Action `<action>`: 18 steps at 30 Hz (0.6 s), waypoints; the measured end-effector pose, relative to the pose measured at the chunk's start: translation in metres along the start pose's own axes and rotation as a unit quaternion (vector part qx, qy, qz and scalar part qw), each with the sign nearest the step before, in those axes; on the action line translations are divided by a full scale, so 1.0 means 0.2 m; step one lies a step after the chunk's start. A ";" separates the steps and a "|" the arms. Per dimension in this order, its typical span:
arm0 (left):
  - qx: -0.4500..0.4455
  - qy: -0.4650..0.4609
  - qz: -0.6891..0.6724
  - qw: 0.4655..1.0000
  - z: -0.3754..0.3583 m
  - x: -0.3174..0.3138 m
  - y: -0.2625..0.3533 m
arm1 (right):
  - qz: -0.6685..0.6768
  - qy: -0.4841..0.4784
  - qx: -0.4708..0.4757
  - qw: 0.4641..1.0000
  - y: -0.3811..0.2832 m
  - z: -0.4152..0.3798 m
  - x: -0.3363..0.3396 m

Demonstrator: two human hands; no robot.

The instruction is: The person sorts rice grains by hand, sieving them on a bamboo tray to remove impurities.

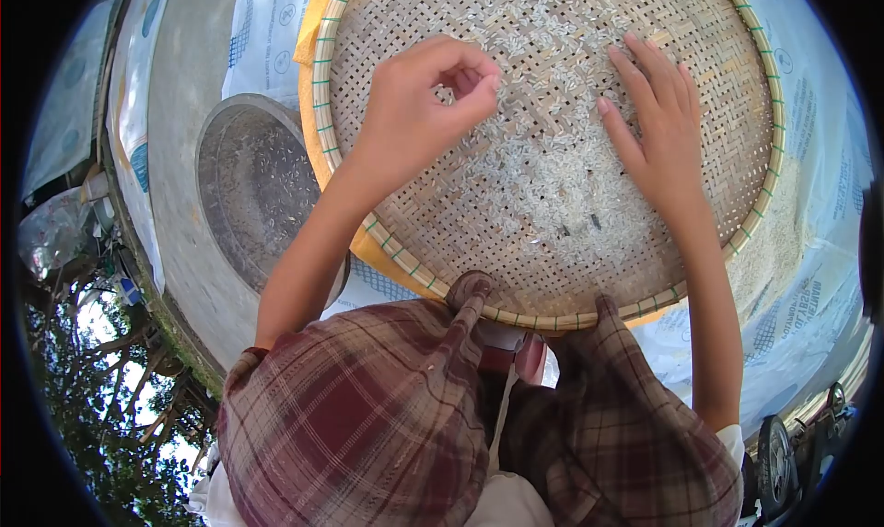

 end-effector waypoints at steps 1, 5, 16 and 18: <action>0.060 0.049 -0.094 0.993 -0.03 0.08 -0.04 | 0.001 0.001 0.001 1.000 0.00 0.00 0.00; 0.112 0.241 -0.089 0.960 -0.21 0.49 -0.12 | -0.004 -0.002 0.002 1.000 0.00 0.00 0.00; 0.345 0.224 0.277 0.868 -0.78 0.95 -0.58 | -0.019 -0.028 0.011 0.999 -0.03 -0.04 0.01; 0.367 0.198 0.322 0.850 -0.82 0.96 -0.60 | -0.023 -0.028 0.012 0.999 -0.03 -0.04 0.01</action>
Point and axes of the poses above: each hand's wrist, its own z-axis towards the middle knuckle, its own x-axis out of the back of the hand, y = z × x, the point moved 6 cm from there along z, towards the middle knuckle, and after that the axes turned 8 degrees about -z, right-handed, at the moved point
